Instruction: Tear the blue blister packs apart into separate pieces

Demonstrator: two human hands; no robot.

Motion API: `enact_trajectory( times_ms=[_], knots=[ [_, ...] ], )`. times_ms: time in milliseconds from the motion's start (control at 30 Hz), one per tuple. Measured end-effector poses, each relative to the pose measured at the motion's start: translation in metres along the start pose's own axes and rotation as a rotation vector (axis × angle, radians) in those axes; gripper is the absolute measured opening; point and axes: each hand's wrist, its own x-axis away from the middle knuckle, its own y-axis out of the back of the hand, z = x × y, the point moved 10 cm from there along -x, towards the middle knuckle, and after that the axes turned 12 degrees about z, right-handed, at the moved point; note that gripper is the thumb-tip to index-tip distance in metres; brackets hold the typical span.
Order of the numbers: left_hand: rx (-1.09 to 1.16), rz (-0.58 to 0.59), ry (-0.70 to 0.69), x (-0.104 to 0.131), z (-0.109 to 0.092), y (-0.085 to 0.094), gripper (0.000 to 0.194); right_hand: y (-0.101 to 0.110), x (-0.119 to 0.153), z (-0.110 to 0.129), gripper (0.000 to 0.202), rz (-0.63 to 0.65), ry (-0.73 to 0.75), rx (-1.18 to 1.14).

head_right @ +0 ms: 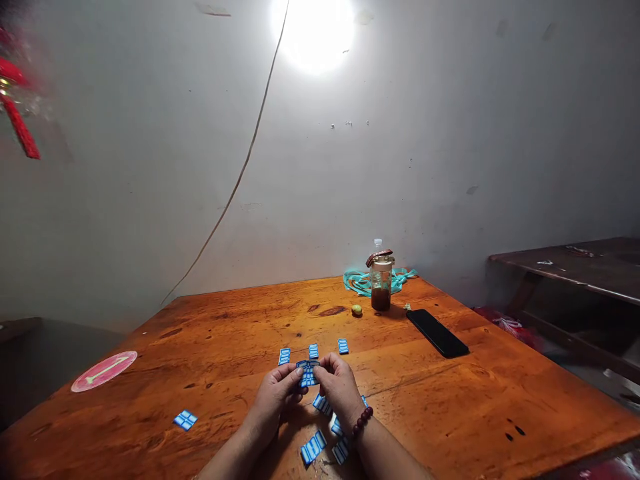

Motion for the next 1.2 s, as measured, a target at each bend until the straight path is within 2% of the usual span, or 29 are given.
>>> enact_trajectory(
  times_ms=[400, 633, 833, 933, 1067, 1200],
  knots=[
    [-0.045, 0.039, -0.044, -0.001, -0.003, -0.002, 0.029, -0.005, 0.002, 0.003, 0.019, 0.030, 0.010, -0.010],
    [-0.037, 0.122, -0.077, -0.001, -0.007, -0.012, 0.028, -0.004, 0.002, 0.002, 0.019, 0.022, 0.015, 0.013],
    [-0.060, 0.127, -0.055, 0.000, -0.005, -0.015, 0.029, -0.007, 0.003, 0.003, 0.018, 0.041, 0.017, 0.024],
    [-0.081, 0.076, -0.060, 0.002, -0.008, -0.011, 0.027, -0.003, 0.002, 0.006, 0.016, 0.065, 0.010, 0.048],
    [-0.088, -0.015, -0.081, 0.005, -0.015, 0.002, 0.025, 0.012, 0.001, 0.012, 0.017, 0.112, 0.001, 0.266],
    [-0.093, -0.053, -0.068, 0.005, -0.017, 0.009, 0.026, 0.006, 0.005, 0.006, 0.022, 0.304, -0.022, 0.754]
  ],
)
